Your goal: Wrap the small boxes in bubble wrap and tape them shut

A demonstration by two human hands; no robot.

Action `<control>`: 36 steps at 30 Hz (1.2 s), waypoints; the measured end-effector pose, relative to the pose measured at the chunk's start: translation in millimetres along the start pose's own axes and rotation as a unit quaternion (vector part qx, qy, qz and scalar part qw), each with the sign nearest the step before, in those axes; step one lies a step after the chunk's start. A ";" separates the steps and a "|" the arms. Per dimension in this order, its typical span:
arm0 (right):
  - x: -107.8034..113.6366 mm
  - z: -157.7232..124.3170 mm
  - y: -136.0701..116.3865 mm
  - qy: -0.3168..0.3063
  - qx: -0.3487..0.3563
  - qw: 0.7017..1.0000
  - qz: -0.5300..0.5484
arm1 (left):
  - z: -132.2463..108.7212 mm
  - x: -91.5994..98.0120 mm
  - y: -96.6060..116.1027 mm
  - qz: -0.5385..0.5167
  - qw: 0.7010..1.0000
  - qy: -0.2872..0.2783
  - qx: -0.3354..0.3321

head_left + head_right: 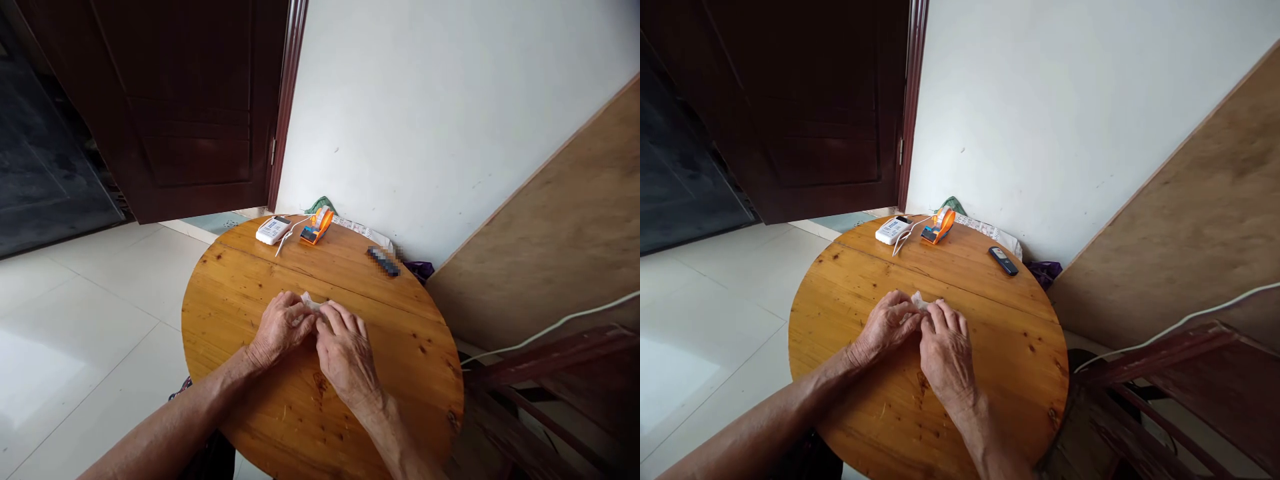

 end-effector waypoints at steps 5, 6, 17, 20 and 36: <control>14.2 -14.4 25.9 0.087 -0.031 0.979 0.179 | 1.0 -3.5 -2.8 -0.063 0.997 -0.027 0.024; 19.7 -18.0 35.8 0.111 -0.050 0.970 0.210 | 1.1 -3.4 -3.1 -0.083 0.996 -0.030 0.031; 1.6 16.2 71.7 -0.051 -0.104 0.949 0.294 | -3.5 -6.9 -52.2 -0.324 0.906 0.027 0.270; -6.4 26.7 65.8 -0.092 -0.069 0.948 0.296 | -7.7 -17.8 -60.2 -0.386 0.862 0.016 0.327; -1.9 30.0 80.0 0.082 -0.136 0.908 0.387 | -12.8 -36.6 -37.1 -0.407 0.873 -0.059 0.263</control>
Point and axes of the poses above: each hand's wrist, its own z-axis towards the middle knuckle, its own x-axis out of the back of the hand, y = z × x, the point moved 9 cm from there along z, towards the middle knuckle, and after that the axes turned 8 degrees about z, right-handed, at the moved point
